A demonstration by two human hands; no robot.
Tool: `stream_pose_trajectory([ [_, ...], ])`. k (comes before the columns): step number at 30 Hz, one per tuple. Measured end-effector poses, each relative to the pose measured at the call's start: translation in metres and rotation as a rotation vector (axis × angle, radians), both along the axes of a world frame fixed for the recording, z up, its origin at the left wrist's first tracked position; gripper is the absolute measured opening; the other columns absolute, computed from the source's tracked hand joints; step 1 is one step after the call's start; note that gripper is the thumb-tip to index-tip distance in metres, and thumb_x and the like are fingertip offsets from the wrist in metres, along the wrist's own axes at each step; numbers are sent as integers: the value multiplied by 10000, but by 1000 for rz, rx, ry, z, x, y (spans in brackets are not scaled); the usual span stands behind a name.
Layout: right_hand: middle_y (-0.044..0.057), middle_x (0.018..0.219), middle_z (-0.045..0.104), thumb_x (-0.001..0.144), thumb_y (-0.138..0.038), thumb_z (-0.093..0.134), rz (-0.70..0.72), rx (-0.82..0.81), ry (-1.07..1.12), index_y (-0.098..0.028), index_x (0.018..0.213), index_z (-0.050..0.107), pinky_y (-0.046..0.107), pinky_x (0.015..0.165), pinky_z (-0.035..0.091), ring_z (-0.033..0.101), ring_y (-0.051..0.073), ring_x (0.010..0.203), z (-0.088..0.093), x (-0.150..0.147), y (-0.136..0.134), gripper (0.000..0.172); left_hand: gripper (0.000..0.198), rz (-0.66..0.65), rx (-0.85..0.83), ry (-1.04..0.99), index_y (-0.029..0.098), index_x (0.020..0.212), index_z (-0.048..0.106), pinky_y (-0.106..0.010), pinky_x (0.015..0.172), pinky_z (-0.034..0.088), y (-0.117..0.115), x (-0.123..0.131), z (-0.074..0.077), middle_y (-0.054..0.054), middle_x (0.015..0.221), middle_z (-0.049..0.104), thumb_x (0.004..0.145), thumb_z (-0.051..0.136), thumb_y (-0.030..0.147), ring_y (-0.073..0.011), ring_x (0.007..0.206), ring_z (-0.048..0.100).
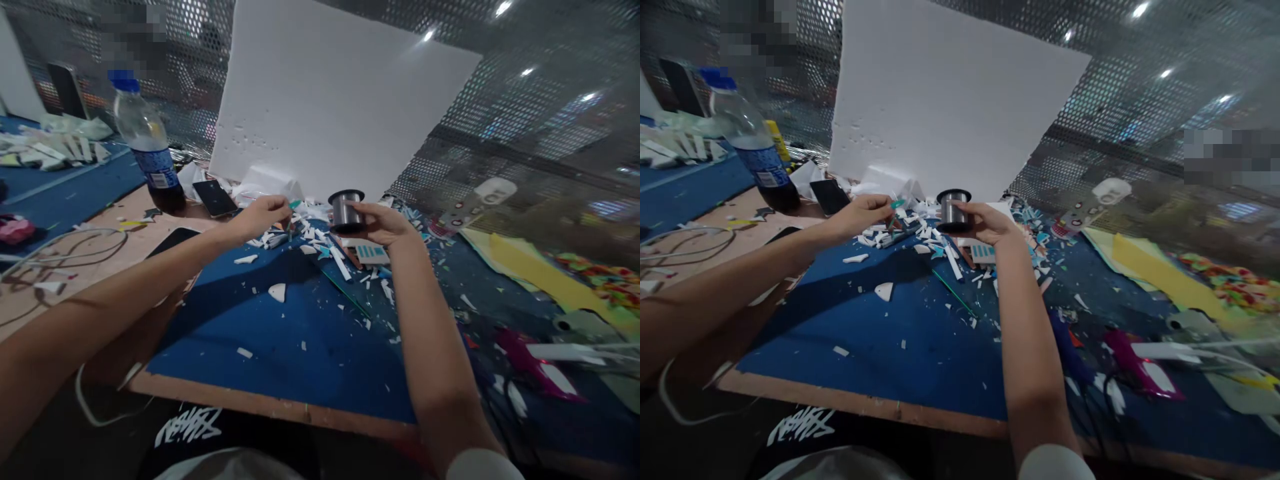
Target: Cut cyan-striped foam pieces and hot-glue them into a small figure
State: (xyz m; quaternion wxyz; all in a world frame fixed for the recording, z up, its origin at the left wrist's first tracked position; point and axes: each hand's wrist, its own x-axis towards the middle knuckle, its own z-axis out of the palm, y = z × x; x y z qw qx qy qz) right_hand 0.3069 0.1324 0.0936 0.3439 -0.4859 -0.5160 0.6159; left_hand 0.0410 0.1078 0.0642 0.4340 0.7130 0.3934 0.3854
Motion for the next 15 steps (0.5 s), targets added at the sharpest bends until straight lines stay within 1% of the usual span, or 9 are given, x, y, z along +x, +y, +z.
stream_pose_trajectory([
  [3,137,1036,652,754,-332,646,-18,-53,22,-171,1028,593,480,867,551,612,304,1025,-1,1,-3,323,301,68,5,-74,174,621,446,-230,602,407,3,-2,3,28,528,461,920,416,143,-84,531,496],
  [6,132,994,638,751,-356,655,-23,-56,-8,-175,1020,582,483,812,573,623,306,976,-5,-4,-2,333,316,109,40,-131,172,602,429,-210,562,382,1,-2,8,36,529,433,913,444,119,-64,500,444],
  [9,120,934,605,722,-378,697,-33,-45,-54,-179,1017,558,486,728,596,639,309,900,-12,-16,3,381,295,137,68,-164,164,620,461,-202,518,352,-2,-2,13,41,536,428,914,482,146,-56,479,405],
  [12,104,897,570,692,-394,727,-67,-17,-115,-190,1005,533,446,676,610,639,274,824,-18,-29,5,421,262,146,70,-160,156,656,509,-205,469,315,-3,-4,19,54,497,403,916,505,179,-51,430,355],
  [15,100,837,556,671,-354,733,-77,-3,-188,-176,935,548,400,635,608,613,236,756,-19,-37,4,368,260,154,61,-138,152,653,522,-213,441,286,-2,-8,23,65,467,374,913,509,166,-45,392,322],
])
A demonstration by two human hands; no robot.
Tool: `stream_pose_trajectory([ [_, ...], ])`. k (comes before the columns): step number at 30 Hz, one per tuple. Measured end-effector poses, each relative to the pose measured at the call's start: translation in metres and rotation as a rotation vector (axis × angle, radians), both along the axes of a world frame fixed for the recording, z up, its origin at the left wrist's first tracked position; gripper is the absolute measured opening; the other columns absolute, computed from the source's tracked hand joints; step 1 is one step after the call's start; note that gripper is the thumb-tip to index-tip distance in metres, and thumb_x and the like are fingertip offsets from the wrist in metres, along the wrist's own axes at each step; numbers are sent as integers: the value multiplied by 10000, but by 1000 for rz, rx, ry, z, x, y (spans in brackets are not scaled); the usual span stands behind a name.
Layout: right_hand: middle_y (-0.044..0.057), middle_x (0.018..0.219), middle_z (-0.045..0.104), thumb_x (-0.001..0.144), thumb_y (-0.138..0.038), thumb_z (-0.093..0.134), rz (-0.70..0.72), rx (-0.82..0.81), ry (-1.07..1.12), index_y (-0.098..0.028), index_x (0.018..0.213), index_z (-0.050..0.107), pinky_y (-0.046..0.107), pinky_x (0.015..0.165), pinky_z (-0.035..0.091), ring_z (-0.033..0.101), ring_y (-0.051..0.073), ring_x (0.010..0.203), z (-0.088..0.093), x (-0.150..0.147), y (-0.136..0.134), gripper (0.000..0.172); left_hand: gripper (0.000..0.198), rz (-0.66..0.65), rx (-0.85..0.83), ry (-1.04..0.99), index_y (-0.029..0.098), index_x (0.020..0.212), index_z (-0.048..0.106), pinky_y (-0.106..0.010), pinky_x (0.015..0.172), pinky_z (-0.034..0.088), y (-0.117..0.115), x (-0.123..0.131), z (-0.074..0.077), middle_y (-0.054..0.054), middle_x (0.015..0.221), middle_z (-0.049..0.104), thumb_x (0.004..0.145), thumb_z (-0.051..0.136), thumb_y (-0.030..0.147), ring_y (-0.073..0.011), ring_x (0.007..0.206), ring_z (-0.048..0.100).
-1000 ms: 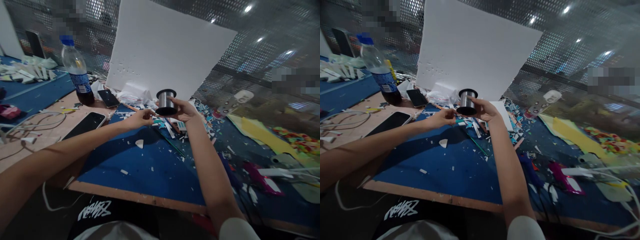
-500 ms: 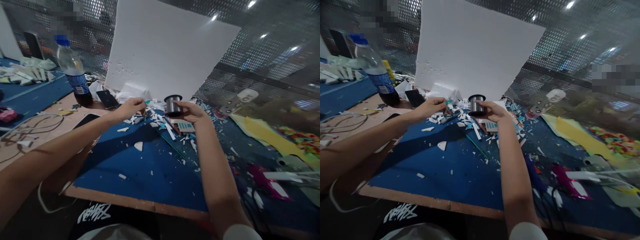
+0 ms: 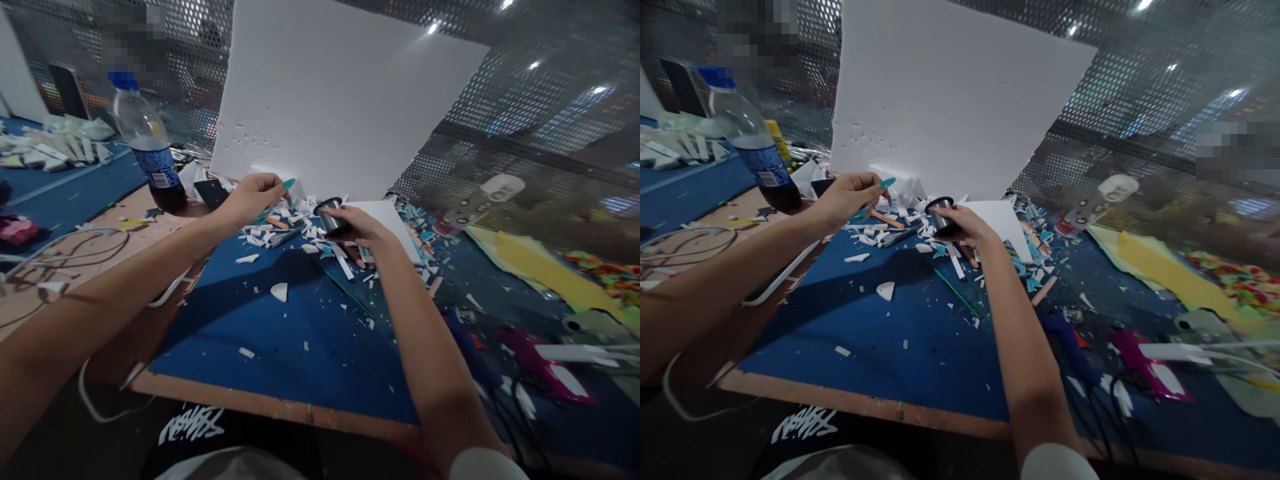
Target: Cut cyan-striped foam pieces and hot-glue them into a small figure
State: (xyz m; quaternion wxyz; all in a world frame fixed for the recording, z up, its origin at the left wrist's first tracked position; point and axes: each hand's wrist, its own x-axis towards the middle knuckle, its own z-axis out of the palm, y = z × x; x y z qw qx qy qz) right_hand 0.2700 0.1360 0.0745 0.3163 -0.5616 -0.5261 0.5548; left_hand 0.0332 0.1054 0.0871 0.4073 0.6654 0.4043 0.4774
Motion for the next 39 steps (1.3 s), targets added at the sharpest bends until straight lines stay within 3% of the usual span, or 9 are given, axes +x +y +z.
stream_pose_trajectory([
  [4,111,715,560,673,-319,680,77,-5,-99,-147,794,580,383,537,562,582,231,671,3,1,-4,233,257,37,-8,26,148,659,532,-223,417,240,2,-5,3,75,457,344,912,488,136,-40,369,271],
  [7,99,658,550,654,-368,692,124,48,-193,-141,736,600,379,521,524,570,230,646,1,5,-3,259,264,62,-9,51,147,654,534,-227,408,204,3,-6,4,65,458,362,910,473,125,-44,372,269],
  [14,93,819,572,559,-514,759,41,420,-442,-183,777,583,379,661,446,533,262,822,-3,9,6,433,279,118,21,116,156,617,512,-219,416,239,5,-6,5,50,470,398,894,488,137,-45,379,300],
  [19,86,906,661,654,-501,663,282,448,-398,-198,828,698,362,742,428,564,259,876,4,-1,-5,352,230,200,71,162,165,658,509,-217,416,247,11,-9,0,55,480,387,884,466,166,-59,391,303],
  [22,91,915,674,729,-508,497,360,377,-221,-183,868,704,352,701,447,585,239,827,3,-7,-11,410,200,257,112,220,165,681,510,-220,424,245,18,-13,-7,57,489,376,868,438,164,-69,405,303],
  [27,67,809,603,728,-576,343,47,342,211,-204,971,572,309,490,413,530,181,610,2,-13,-5,499,144,176,223,423,160,666,553,-236,496,282,20,-12,-25,30,516,461,797,492,157,-102,498,399],
  [31,82,762,541,773,-666,220,-228,392,-2,-190,975,501,321,476,429,527,190,599,0,-14,7,589,133,-42,334,582,173,701,589,-254,554,297,6,0,-33,-2,590,538,797,501,147,-119,561,458],
  [34,82,783,509,781,-661,319,-314,426,-133,-208,966,480,348,531,456,545,224,675,-8,-14,10,515,133,-144,382,649,189,756,607,-263,543,279,-5,6,-31,-7,585,544,828,497,165,-123,536,449],
  [39,82,933,516,586,-424,707,-268,527,-306,-217,800,511,340,700,449,497,253,923,-9,-17,0,357,171,-39,394,643,166,767,591,-258,545,293,1,-1,-22,-19,622,560,860,452,134,-124,545,463],
])
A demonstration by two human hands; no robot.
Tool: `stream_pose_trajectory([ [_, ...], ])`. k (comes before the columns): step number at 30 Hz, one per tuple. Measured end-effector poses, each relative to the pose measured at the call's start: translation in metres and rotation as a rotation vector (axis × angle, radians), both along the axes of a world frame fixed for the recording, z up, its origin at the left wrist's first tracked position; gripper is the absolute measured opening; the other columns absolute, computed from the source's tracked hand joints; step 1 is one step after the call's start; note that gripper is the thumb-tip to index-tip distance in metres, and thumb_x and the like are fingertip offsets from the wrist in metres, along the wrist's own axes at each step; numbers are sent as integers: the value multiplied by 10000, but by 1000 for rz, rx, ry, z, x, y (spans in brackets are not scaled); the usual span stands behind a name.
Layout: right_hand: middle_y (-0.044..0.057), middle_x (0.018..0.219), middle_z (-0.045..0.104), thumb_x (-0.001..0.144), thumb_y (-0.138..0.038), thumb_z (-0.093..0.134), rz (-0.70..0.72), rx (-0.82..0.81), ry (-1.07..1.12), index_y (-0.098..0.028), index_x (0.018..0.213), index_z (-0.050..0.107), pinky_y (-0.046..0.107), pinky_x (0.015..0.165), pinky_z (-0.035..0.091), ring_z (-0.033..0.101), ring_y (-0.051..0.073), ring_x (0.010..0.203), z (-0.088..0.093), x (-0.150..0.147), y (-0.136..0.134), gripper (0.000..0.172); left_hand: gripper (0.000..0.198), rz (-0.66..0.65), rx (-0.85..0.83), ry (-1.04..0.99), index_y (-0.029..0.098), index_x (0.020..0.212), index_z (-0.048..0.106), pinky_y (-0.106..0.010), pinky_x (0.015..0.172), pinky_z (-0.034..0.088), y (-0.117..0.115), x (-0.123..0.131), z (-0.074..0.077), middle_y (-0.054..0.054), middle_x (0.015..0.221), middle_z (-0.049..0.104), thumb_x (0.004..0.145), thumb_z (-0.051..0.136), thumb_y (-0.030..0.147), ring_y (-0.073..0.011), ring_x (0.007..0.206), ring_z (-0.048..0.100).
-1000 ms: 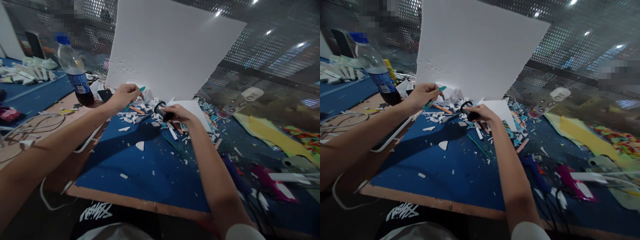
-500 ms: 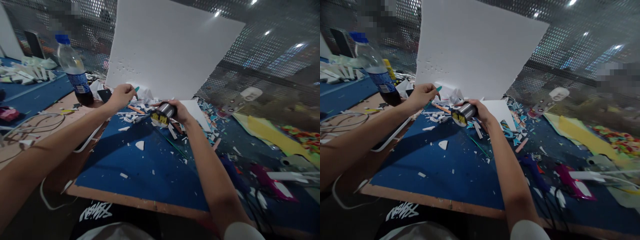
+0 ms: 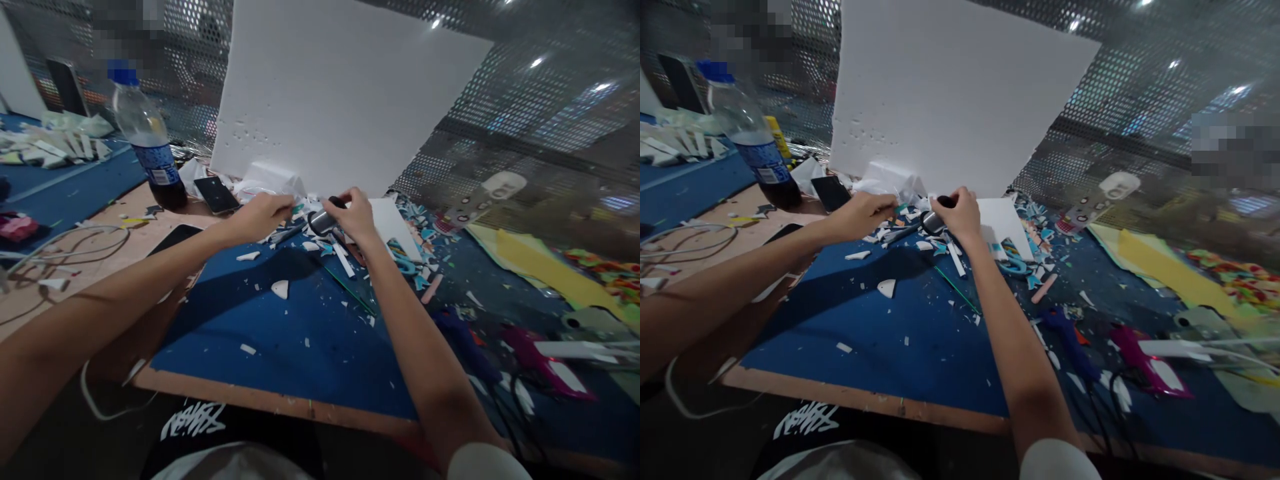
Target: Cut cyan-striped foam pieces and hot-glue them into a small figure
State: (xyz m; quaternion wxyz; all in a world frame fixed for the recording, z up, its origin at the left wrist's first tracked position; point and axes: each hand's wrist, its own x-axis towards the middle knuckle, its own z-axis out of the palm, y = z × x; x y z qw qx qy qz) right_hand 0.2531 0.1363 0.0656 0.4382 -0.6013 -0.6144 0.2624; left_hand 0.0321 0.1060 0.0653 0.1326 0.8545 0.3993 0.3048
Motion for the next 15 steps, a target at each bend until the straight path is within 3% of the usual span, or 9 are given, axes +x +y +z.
stream_pose_trajectory([
  [4,44,698,529,581,-432,714,236,-142,-14,-184,637,565,292,559,409,507,189,681,13,-1,-11,295,189,123,19,-71,155,770,602,-257,538,289,13,-9,-1,-8,593,541,876,447,170,-123,530,446],
  [7,48,695,579,629,-456,644,373,-254,59,-180,744,628,274,514,400,521,172,625,17,-1,-15,299,175,149,0,-90,155,746,607,-253,554,305,19,-10,-5,-8,603,552,854,469,165,-123,553,460],
  [11,47,799,621,683,-534,480,401,-316,176,-221,952,578,248,469,384,536,160,611,15,4,-9,425,171,169,-22,-101,159,724,586,-242,542,293,19,-9,-9,-1,599,546,845,466,156,-113,554,452],
  [15,7,604,523,679,-594,361,383,-368,192,-216,901,531,221,365,237,373,110,425,15,17,-2,470,181,202,-23,-120,169,713,569,-248,508,252,18,-11,-8,18,543,490,846,448,141,-105,499,391],
])
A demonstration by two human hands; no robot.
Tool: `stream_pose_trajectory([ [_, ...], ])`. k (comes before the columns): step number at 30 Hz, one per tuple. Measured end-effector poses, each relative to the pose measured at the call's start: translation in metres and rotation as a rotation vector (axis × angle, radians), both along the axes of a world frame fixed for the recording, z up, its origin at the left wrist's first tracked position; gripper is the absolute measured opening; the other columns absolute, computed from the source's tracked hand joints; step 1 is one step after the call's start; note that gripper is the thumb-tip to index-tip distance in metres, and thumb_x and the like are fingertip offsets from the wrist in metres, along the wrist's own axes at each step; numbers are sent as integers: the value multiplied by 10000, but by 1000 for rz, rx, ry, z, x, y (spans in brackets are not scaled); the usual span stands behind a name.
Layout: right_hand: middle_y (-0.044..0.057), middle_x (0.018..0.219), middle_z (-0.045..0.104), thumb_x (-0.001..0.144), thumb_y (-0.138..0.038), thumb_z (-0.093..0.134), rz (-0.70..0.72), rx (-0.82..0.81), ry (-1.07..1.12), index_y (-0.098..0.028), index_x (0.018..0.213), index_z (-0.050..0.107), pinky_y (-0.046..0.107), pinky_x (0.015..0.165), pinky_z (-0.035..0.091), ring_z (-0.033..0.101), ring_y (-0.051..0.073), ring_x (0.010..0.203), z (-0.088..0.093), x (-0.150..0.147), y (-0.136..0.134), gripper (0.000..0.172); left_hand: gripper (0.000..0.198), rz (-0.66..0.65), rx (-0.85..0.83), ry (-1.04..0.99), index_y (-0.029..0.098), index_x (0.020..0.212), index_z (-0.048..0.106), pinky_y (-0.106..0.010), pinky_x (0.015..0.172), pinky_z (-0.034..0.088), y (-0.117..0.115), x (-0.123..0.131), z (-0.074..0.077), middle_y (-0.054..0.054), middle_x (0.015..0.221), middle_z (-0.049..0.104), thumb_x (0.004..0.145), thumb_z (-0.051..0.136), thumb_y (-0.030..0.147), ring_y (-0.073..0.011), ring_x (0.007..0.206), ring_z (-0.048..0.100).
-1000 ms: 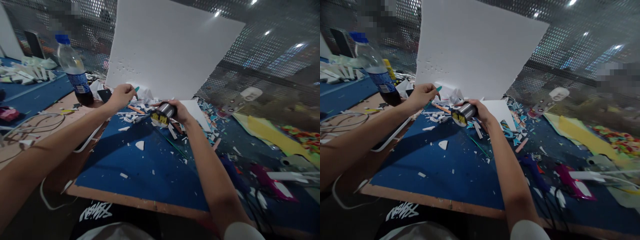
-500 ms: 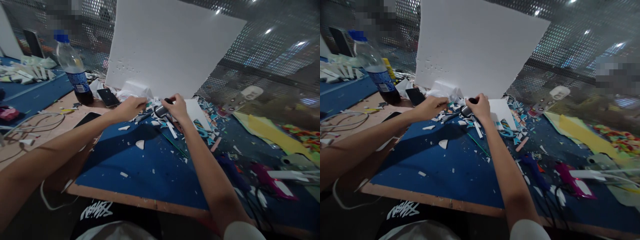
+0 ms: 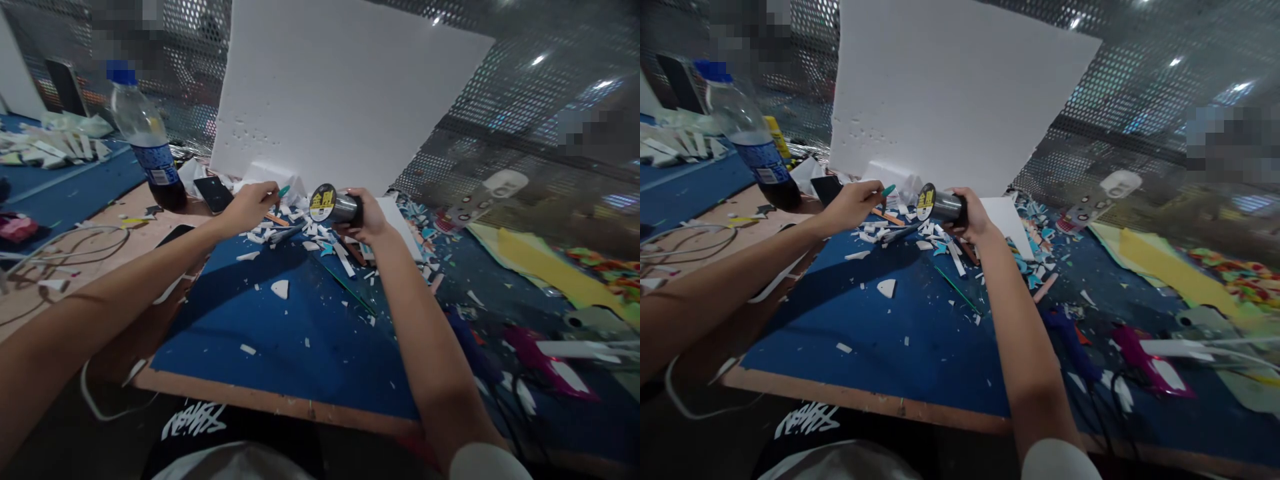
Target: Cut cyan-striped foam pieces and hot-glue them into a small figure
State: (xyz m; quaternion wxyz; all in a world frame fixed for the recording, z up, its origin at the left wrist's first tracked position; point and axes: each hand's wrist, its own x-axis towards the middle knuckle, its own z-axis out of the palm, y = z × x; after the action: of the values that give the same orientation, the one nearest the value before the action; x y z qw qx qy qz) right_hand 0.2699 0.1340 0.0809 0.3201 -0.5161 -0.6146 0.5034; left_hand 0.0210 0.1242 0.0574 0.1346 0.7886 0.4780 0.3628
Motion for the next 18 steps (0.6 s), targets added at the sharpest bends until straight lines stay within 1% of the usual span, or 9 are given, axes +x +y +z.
stream_pose_trajectory([
  [2,0,519,473,661,-597,377,13,-44,-54,-199,821,544,230,346,228,318,103,385,1,7,1,461,183,4,-3,-4,174,706,571,-255,492,235,0,-1,0,30,500,441,849,458,156,-103,465,354],
  [3,2,495,465,653,-591,406,18,-64,-90,-193,794,557,239,342,248,321,107,380,1,11,2,448,186,5,-5,-6,176,703,574,-258,486,228,0,-1,0,35,482,416,851,462,167,-103,452,338],
  [5,20,489,493,635,-553,498,25,-94,-170,-187,775,596,262,353,308,374,125,395,0,16,2,404,193,2,-4,-9,180,700,580,-262,481,221,0,-2,0,43,460,381,856,466,185,-103,437,321],
  [7,50,521,546,614,-490,598,30,-112,-255,-188,766,638,276,373,350,439,148,434,-1,18,1,340,189,1,5,-15,183,698,580,-265,489,227,-1,-2,1,44,460,379,853,472,185,-105,443,327],
  [10,75,546,572,610,-451,668,28,-95,-360,-184,711,674,281,367,343,465,161,451,-3,17,3,285,174,13,26,-27,185,699,572,-267,501,235,-3,-2,5,42,471,396,845,479,171,-106,455,342],
  [12,72,568,571,638,-475,661,3,-19,-396,-182,706,675,285,374,347,465,161,456,-6,14,5,301,178,39,40,-37,184,699,566,-270,502,227,-5,-2,8,47,462,369,851,474,174,-108,452,324],
  [14,67,631,586,678,-496,625,-58,114,-411,-188,738,659,297,419,385,500,175,509,-10,10,8,316,192,72,52,-45,181,690,554,-273,507,220,-5,-3,13,52,453,333,860,464,175,-111,454,306],
  [16,74,745,619,720,-507,578,-147,273,-421,-196,793,635,321,524,445,564,212,648,-17,6,11,324,206,98,58,-42,178,676,543,-274,514,221,-6,-4,16,50,450,325,864,458,171,-114,462,311],
  [18,84,900,640,756,-518,537,-233,426,-433,-202,875,619,353,687,474,587,246,847,-28,3,15,347,211,105,52,-24,176,663,540,-273,514,225,-6,-3,17,47,443,336,859,463,164,-115,459,323],
])
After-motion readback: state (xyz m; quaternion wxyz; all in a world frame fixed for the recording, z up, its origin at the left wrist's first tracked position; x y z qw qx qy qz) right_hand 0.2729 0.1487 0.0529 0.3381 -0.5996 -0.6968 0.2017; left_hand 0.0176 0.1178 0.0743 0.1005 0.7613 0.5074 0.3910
